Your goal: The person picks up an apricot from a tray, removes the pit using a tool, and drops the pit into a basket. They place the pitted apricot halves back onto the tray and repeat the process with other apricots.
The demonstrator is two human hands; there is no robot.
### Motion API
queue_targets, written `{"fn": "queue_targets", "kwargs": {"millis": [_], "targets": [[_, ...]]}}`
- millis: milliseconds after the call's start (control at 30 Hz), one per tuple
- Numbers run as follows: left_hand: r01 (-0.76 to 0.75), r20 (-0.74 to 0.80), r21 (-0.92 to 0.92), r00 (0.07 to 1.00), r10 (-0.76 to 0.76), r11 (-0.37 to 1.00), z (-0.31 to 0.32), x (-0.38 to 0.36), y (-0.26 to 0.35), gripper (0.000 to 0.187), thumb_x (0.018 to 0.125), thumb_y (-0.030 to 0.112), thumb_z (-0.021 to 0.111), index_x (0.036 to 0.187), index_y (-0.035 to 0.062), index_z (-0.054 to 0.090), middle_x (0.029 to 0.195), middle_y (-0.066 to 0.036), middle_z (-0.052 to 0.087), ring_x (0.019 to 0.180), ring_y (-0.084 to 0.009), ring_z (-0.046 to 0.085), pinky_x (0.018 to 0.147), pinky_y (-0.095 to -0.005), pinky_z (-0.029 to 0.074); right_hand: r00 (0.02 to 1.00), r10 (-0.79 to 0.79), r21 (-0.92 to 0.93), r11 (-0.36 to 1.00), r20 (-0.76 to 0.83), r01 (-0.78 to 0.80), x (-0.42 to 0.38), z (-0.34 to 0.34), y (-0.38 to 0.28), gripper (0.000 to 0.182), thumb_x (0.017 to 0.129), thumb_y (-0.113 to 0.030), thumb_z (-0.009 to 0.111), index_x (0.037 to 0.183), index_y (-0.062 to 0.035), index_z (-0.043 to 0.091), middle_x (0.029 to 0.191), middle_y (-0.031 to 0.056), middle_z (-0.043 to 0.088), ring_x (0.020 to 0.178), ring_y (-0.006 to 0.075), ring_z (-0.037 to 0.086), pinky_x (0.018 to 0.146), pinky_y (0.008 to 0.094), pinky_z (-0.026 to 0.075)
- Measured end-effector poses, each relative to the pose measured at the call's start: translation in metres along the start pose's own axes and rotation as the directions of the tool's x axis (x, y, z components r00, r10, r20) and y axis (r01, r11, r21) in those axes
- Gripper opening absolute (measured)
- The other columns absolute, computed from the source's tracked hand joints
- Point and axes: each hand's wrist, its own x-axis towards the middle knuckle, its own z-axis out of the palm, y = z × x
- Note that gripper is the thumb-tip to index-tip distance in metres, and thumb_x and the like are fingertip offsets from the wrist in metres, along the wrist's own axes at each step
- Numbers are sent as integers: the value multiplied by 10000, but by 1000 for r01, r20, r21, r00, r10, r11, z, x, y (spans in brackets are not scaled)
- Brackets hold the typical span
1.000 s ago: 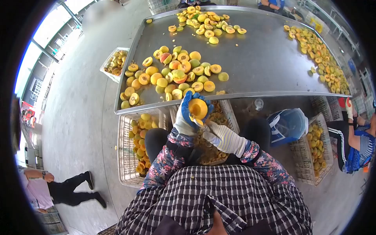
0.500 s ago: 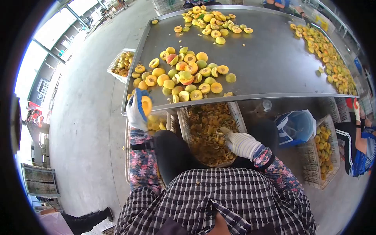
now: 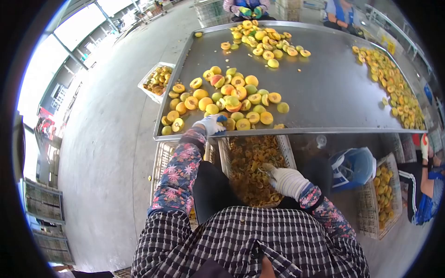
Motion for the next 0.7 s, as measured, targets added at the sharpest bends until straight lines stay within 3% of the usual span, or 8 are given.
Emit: {"fn": "queue_targets", "kwargs": {"millis": [67,100,167,333,500,567,633,700], "targets": [[134,90,-75,988,-127,988,-1,7,-2,469,797,332,767,1189,97,661,1168,-169,676,1097,-312,640,948,-397,500,1000,-7,0,1000,31,7,-1,2,0,543,944,-240,537,1451,-130,378,887,218,679,831,410,657,742,480,519],[186,-33,111,983,-183,976,11,15,-13,491,789,395,768,1162,90,672,1152,-162,686,1088,-316,647,950,-409,500,999,-5,1,1000,42,5,0,0,-3,540,943,-239,537,1449,-132,382,892,222,678,837,413,656,749,481,519],[269,161,165,942,-295,949,-4,12,1,677,769,526,756,1265,81,639,1290,-150,633,1202,-289,597,997,-425,477,997,7,8,1000,73,-8,-1,-3,-9,534,941,-238,537,1445,-135,391,901,229,675,848,417,654,763,484,519],[337,155,229,913,-376,913,-7,2,11,825,778,709,624,1297,69,627,1373,-129,587,1268,-295,555,1053,-414,434,996,-9,45,999,83,5,5,-4,-14,541,934,-264,568,1441,-161,409,938,228,677,860,423,651,785,485,514],[301,-42,51,953,-299,952,-3,-4,-4,652,790,551,694,1240,80,652,1272,-150,646,1193,-305,603,1002,-396,469,999,-26,75,997,27,24,5,-6,-16,567,936,-249,566,1446,-106,365,927,258,664,862,440,643,780,483,513],[283,-84,-209,949,-305,936,-10,4,-13,534,860,425,674,1246,60,621,1217,-145,657,1082,-268,648,912,-383,531,996,-52,136,989,-76,62,1,-6,-13,572,937,-241,569,1439,-76,352,923,273,657,864,447,640,777,480,513],[-125,-195,-803,979,-58,583,-11,-16,1,388,931,278,614,1230,30,603,1226,-132,628,1029,-269,653,867,-396,570,969,-92,224,964,-228,144,2,-9,-13,573,939,-235,574,1429,-47,343,917,284,651,868,454,638,773,477,511],[-243,-265,-957,955,133,-157,-16,-46,33,282,984,152,550,1224,5,575,1239,-123,598,989,-283,654,834,-410,600,948,-52,297,943,-314,151,6,-25,-27,513,944,-233,583,1374,-30,390,914,277,648,874,450,642,757,470,508]]}}
